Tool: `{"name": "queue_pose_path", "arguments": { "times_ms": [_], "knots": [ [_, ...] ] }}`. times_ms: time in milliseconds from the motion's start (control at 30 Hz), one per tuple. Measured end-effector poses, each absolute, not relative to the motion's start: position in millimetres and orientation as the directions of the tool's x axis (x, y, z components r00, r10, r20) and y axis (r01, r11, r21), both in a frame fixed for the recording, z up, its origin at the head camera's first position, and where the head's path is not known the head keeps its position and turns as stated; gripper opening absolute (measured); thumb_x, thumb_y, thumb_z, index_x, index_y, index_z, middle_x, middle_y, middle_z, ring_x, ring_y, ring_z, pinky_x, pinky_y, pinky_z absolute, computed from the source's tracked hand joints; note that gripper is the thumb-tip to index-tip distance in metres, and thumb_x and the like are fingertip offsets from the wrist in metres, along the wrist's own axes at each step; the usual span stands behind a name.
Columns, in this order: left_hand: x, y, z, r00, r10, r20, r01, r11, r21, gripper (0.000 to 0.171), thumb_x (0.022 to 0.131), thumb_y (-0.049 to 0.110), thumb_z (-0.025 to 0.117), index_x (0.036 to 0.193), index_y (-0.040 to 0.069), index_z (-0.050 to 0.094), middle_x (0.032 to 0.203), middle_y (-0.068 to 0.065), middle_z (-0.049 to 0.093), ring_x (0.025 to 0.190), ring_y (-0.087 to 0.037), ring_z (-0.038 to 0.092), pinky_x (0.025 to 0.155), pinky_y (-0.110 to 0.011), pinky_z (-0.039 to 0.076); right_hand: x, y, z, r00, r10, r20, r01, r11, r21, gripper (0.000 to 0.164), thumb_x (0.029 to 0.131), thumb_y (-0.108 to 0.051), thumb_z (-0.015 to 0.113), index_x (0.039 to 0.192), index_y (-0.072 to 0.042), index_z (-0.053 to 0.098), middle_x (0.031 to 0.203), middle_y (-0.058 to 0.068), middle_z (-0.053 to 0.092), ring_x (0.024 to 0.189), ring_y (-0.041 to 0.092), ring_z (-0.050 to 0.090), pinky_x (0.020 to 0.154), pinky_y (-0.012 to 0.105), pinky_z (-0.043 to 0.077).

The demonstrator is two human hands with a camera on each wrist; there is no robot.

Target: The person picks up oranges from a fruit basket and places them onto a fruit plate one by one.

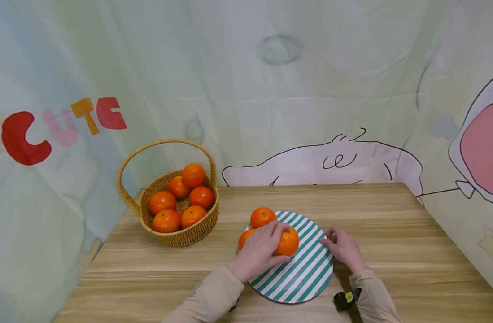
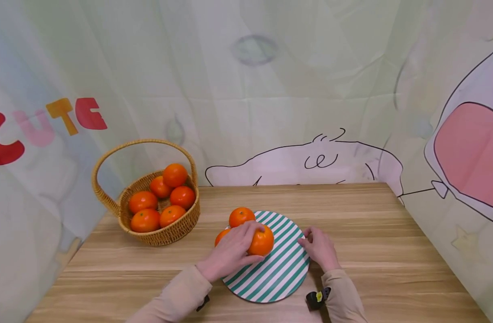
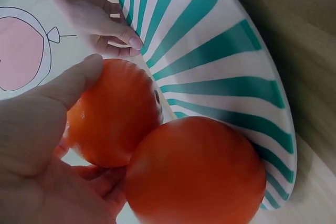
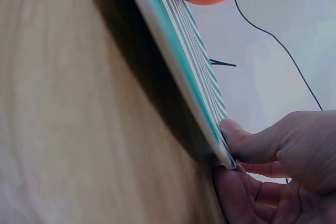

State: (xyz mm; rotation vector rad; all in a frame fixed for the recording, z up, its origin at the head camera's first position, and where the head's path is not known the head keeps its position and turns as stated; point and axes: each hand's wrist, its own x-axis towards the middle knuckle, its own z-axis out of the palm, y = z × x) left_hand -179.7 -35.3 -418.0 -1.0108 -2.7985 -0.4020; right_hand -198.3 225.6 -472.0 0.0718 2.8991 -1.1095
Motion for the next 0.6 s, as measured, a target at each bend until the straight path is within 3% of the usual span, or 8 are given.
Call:
{"name": "queue_pose_path", "arguments": {
  "times_ms": [300,600],
  "knots": [
    [-180.8,-29.9,-424.1,-0.760,0.611,0.222,0.636,0.770,0.056,0.063,0.085,0.050,0.077,0.132,0.019,0.048,0.130,-0.003,0.058,0.122,-0.021,0.053,0.110,-0.039,0.042,-197.9,225.3,-471.9,-0.998,0.030,-0.049,0.055,0.739,-0.671,0.021,0.094,-0.014,0.067,0.106,0.002,0.060,0.080,0.011,0.061,0.069,0.020,0.053,0.060,0.029,0.039],
    [-182.4,-29.8,-429.3,-0.775,0.592,0.219,0.620,0.779,0.088,0.061,0.082,0.047,0.080,0.129,0.020,0.050,0.133,-0.002,0.058,0.122,-0.020,0.055,0.109,-0.040,0.040,-198.1,225.2,-472.5,-0.998,0.032,-0.054,0.060,0.737,-0.673,0.022,0.095,-0.015,0.067,0.106,0.002,0.060,0.078,0.010,0.060,0.068,0.019,0.052,0.060,0.029,0.038]
  ]
}}
